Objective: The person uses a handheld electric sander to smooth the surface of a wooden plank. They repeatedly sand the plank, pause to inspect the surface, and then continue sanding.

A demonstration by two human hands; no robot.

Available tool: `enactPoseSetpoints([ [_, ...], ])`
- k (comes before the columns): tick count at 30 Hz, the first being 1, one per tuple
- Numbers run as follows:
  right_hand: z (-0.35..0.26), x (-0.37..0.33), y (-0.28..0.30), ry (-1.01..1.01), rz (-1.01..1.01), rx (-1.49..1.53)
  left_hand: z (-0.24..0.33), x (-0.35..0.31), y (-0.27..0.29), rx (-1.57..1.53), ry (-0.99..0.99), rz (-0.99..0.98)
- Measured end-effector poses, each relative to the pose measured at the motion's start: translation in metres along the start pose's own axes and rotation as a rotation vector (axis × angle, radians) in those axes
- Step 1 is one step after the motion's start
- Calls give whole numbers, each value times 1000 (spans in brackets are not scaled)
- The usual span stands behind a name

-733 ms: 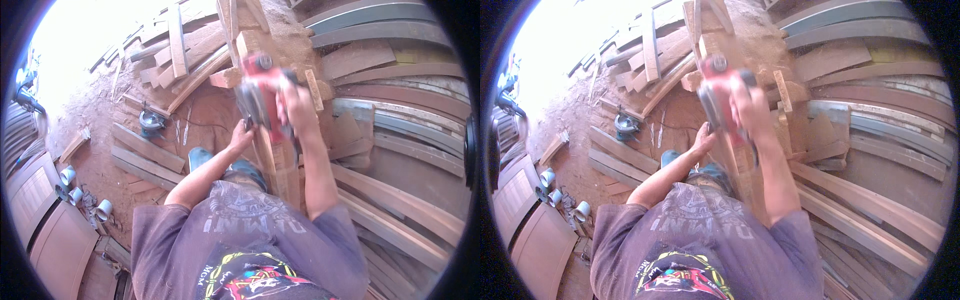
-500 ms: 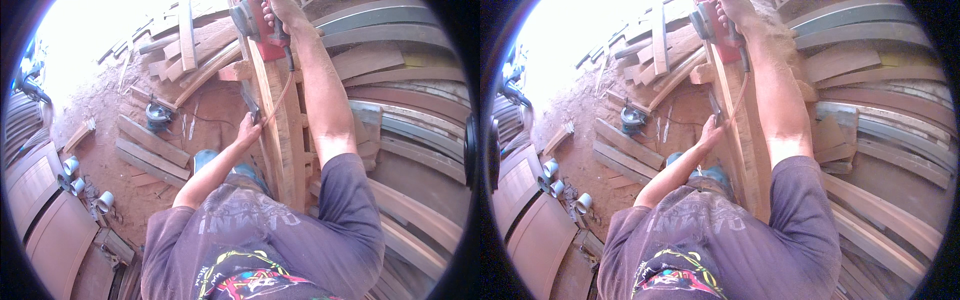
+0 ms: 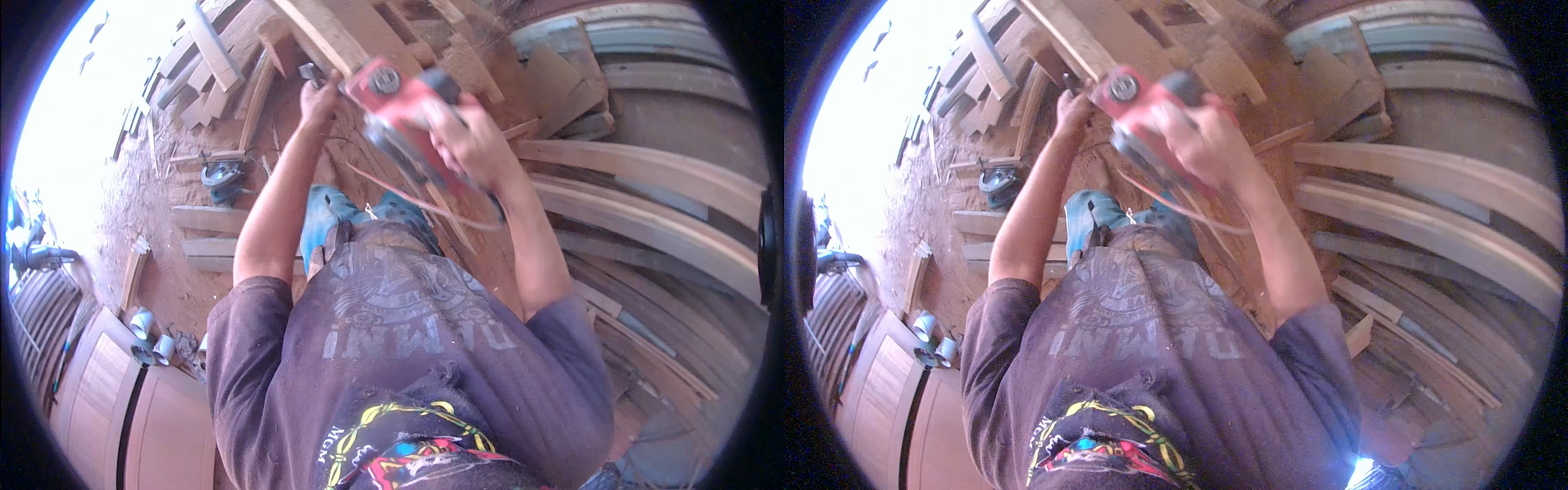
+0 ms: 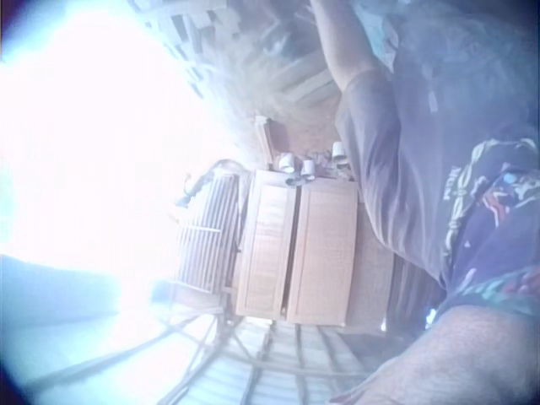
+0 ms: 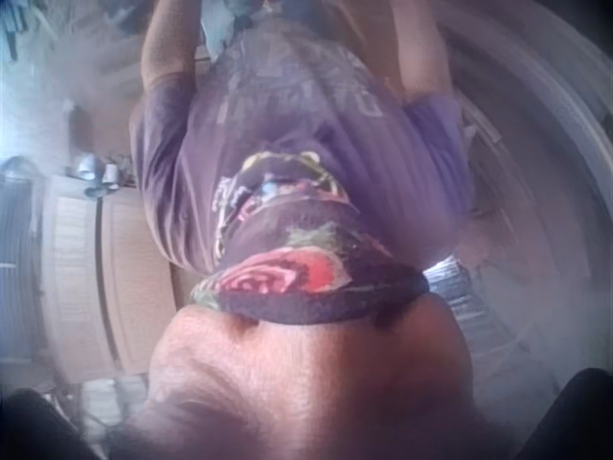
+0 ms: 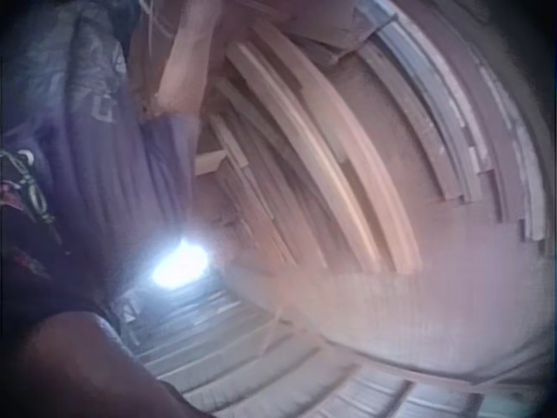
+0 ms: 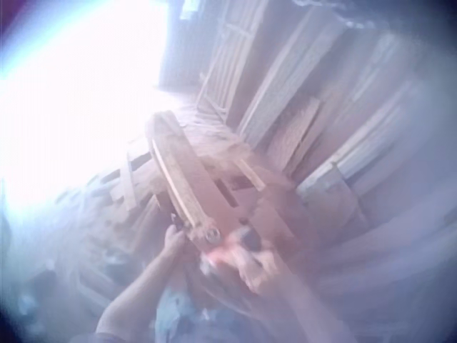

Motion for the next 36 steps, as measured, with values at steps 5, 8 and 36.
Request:
enactPoseSetpoints([
  [5, 100, -183, 36, -4, 70, -35, 14, -19, 19, -41, 71, 50],
  [8, 131, -275, 45, -151, 124, -16, 3, -53, 43, -196, 156, 75],
  [36, 127, -239, 46, -143, 1, -3, -249, -327, 206, -492, 527, 560],
])
Point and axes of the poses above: each hand's wrist, its own x-axis towards the middle knuckle, its own y-axis out of the back of the hand, z = x × y, the point moved 2 cm from there along x, towards the middle knuckle, and after that the axes turned 1 degree about y, right-handed, at the moved point
